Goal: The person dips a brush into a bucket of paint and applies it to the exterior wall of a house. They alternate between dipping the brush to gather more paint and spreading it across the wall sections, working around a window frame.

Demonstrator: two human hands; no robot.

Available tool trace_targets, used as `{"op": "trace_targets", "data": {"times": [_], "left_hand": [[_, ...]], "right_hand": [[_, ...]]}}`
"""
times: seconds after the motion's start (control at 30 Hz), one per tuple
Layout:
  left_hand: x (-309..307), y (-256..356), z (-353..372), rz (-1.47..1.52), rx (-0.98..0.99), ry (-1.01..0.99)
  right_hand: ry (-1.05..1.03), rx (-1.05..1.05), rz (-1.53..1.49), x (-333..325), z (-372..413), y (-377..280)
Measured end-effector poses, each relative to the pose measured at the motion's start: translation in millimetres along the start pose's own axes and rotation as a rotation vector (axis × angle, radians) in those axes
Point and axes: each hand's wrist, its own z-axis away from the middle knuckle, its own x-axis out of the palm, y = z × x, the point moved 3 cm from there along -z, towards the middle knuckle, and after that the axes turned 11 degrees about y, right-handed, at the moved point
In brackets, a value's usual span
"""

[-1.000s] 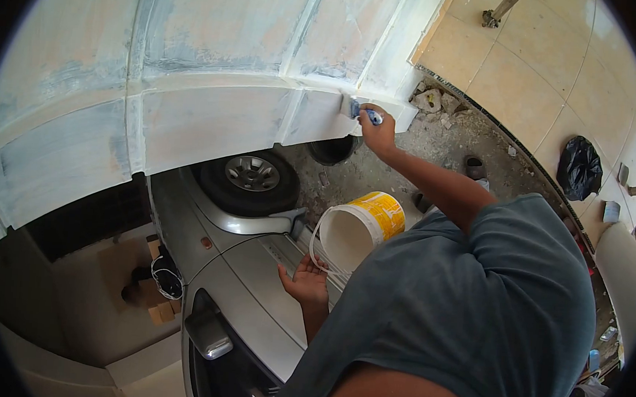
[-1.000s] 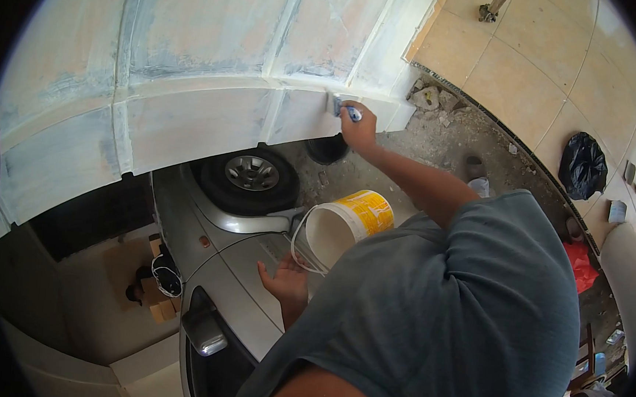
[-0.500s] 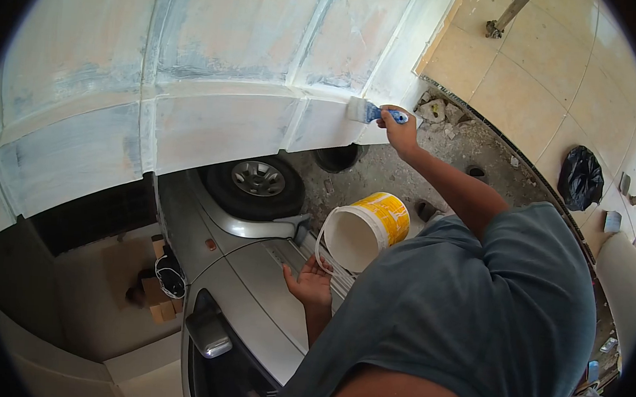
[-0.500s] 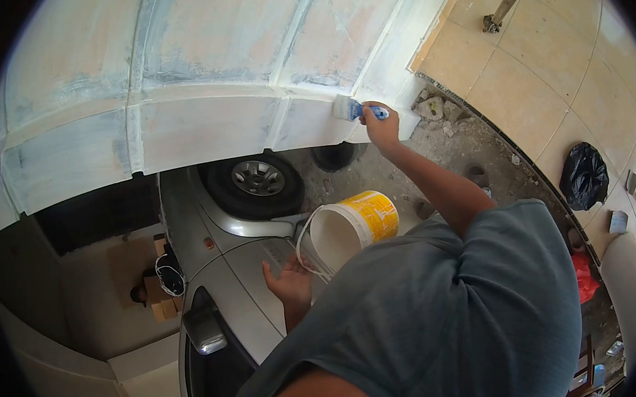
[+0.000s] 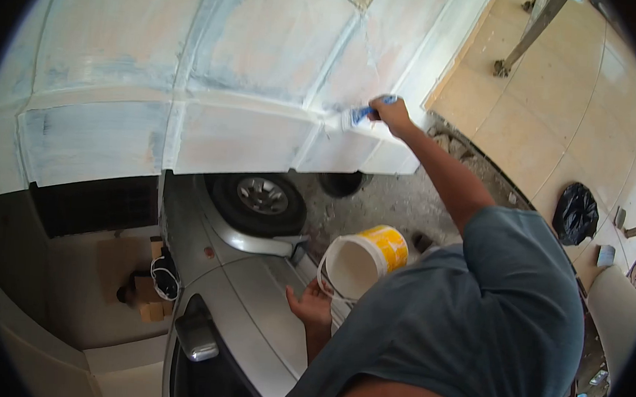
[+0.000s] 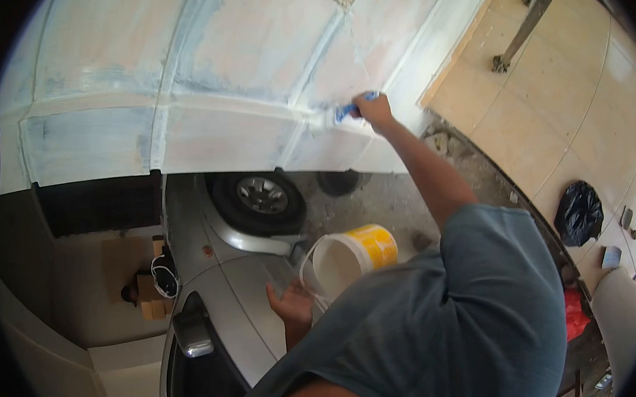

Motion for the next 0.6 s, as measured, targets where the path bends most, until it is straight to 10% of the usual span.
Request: {"op": "trace_targets", "data": {"times": [0.1, 0.6], "left_hand": [[-5, -7, -15, 0.037, -0.024, -0.014], [12, -48, -68, 0.026, -0.114, -0.403]], "right_hand": [[0.055, -0.328, 0.321, -38, -1, 19], [0.138, -0.230, -0.005, -147, 205, -58]]}}
